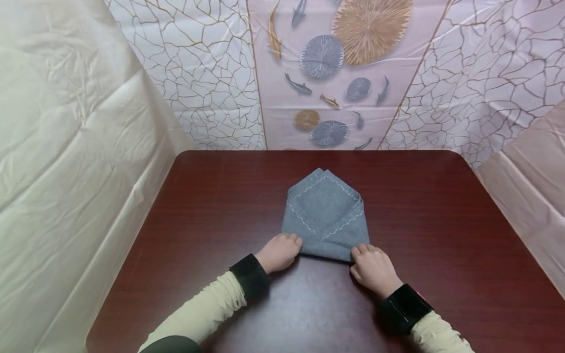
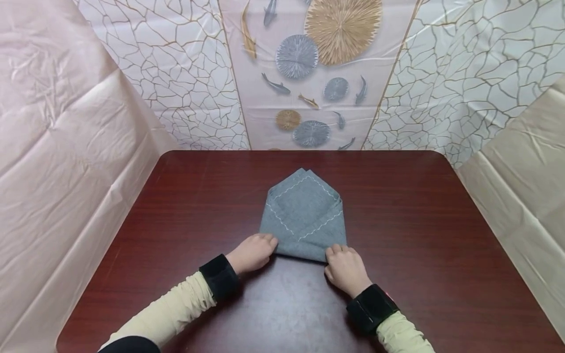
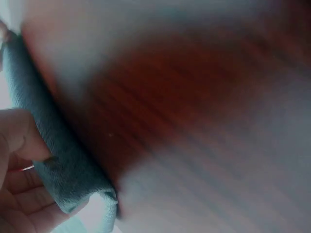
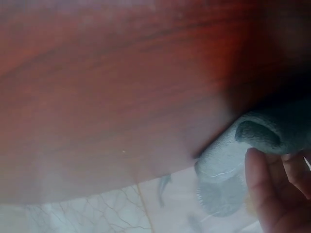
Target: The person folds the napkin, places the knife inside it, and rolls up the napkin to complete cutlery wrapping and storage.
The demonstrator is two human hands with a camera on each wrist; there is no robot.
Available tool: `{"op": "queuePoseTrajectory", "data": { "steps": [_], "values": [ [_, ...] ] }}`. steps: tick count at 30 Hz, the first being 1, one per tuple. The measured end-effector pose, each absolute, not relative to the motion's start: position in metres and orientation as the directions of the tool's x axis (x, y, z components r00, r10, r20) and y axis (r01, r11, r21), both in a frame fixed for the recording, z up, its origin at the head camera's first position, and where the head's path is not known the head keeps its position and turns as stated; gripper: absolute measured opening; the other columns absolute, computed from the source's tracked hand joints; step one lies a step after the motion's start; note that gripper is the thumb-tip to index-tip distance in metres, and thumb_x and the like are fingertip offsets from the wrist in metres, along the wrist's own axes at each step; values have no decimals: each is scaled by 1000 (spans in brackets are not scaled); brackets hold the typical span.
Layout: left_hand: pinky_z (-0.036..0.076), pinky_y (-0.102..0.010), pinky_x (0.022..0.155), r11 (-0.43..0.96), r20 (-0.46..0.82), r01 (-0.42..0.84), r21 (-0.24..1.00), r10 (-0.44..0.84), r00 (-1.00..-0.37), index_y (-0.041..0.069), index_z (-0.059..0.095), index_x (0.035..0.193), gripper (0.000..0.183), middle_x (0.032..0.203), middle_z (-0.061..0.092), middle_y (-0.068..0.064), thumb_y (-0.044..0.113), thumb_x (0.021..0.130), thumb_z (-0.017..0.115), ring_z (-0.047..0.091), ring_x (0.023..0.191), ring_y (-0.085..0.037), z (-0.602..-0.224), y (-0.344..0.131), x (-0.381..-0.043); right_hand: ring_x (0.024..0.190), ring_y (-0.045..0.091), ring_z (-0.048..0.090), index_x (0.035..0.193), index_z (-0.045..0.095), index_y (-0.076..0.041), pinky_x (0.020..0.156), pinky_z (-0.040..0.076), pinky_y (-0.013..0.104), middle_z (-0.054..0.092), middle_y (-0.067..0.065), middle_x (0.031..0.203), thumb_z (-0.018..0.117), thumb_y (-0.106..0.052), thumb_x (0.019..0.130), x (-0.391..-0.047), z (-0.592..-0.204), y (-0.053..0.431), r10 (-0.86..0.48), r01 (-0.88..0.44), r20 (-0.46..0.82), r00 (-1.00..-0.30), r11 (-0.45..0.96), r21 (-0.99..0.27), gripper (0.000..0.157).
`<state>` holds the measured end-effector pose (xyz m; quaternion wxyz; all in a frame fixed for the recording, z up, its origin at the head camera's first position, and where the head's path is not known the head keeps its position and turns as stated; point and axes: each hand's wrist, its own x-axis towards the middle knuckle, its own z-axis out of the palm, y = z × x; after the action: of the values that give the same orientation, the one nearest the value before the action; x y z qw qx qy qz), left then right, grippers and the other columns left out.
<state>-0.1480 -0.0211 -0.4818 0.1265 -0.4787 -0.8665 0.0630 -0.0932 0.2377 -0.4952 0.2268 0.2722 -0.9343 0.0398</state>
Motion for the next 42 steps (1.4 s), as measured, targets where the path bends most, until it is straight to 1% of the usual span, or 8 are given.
{"op": "queuePoseTrajectory", "data": {
  "steps": [5, 9, 15, 20, 28, 35, 39, 42],
  "values": [
    [47, -30, 66, 572, 123, 820, -30, 816, -564, 6, 55, 88, 18, 80, 55, -3, 12, 74, 65, 57, 76, -18, -480, -31, -148, 56, 20, 44, 67, 48, -9, 47, 38, 32, 41, 2, 66, 60, -8, 64, -86, -492, 242, -442, -514, 423, -791, 855, -68, 12],
    [47, -32, 70, 571, 110, 809, 139, 803, -586, 4, 52, 93, 20, 85, 55, -4, 9, 76, 61, 57, 80, -19, -478, -39, -147, 66, 21, 47, 76, 53, -5, 55, 41, 33, 47, 3, 72, 62, -7, 71, -82, -490, 245, -410, -494, 388, -826, 858, -145, 10],
    [45, -31, 80, 505, 93, 772, 385, 811, -577, 0, 50, 104, 24, 97, 56, -9, 0, 80, 53, 56, 90, -21, -475, -52, -150, 71, 20, 53, 90, 58, 0, 61, 44, 35, 55, 6, 79, 67, -2, 77, -82, -485, 249, -388, -463, 286, -876, 844, -271, 16],
    [44, -32, 85, 443, 110, 733, 517, 814, -570, -4, 53, 108, 23, 104, 60, -14, -5, 85, 51, 57, 99, -24, -477, -58, -158, 76, 24, 59, 98, 60, 3, 65, 48, 38, 61, 10, 85, 65, 0, 80, -89, -485, 254, -368, -443, 259, -893, 818, -366, 18],
    [45, -31, 83, 490, 100, 674, 553, 764, -637, -3, 61, 105, 19, 100, 63, -12, 0, 88, 54, 59, 96, -23, -486, -61, -170, 62, 11, 55, 94, 58, -2, 57, 45, 31, 61, 4, 79, 66, 1, 79, -102, -491, 261, -356, -469, 317, -879, 760, -449, 17],
    [47, -32, 77, 579, 100, 668, 467, 716, -691, 1, 68, 96, 13, 91, 66, -9, 6, 86, 60, 61, 88, -22, -482, -58, -175, 73, 22, 60, 84, 65, -6, 64, 46, 39, 62, 4, 80, 68, 1, 77, -109, -489, 262, -301, -411, 292, -908, 779, -474, 11],
    [47, -32, 66, 685, 60, 612, 395, 646, -761, 10, 69, 83, 4, 78, 64, -1, 13, 81, 67, 58, 76, -17, -477, -55, -176, 71, 23, 55, 81, 66, -7, 62, 44, 39, 55, 2, 76, 70, -1, 74, -113, -489, 261, -288, -397, 297, -910, 809, -433, 10],
    [45, -32, 58, 731, 15, 574, 369, 612, -791, 13, 64, 76, 7, 71, 58, 2, 16, 80, 69, 54, 67, -14, -475, -52, -176, 71, 22, 52, 80, 65, -8, 62, 43, 38, 50, 1, 76, 71, -3, 74, -114, -489, 261, -282, -380, 283, -917, 835, -399, 10]
  ]
}}
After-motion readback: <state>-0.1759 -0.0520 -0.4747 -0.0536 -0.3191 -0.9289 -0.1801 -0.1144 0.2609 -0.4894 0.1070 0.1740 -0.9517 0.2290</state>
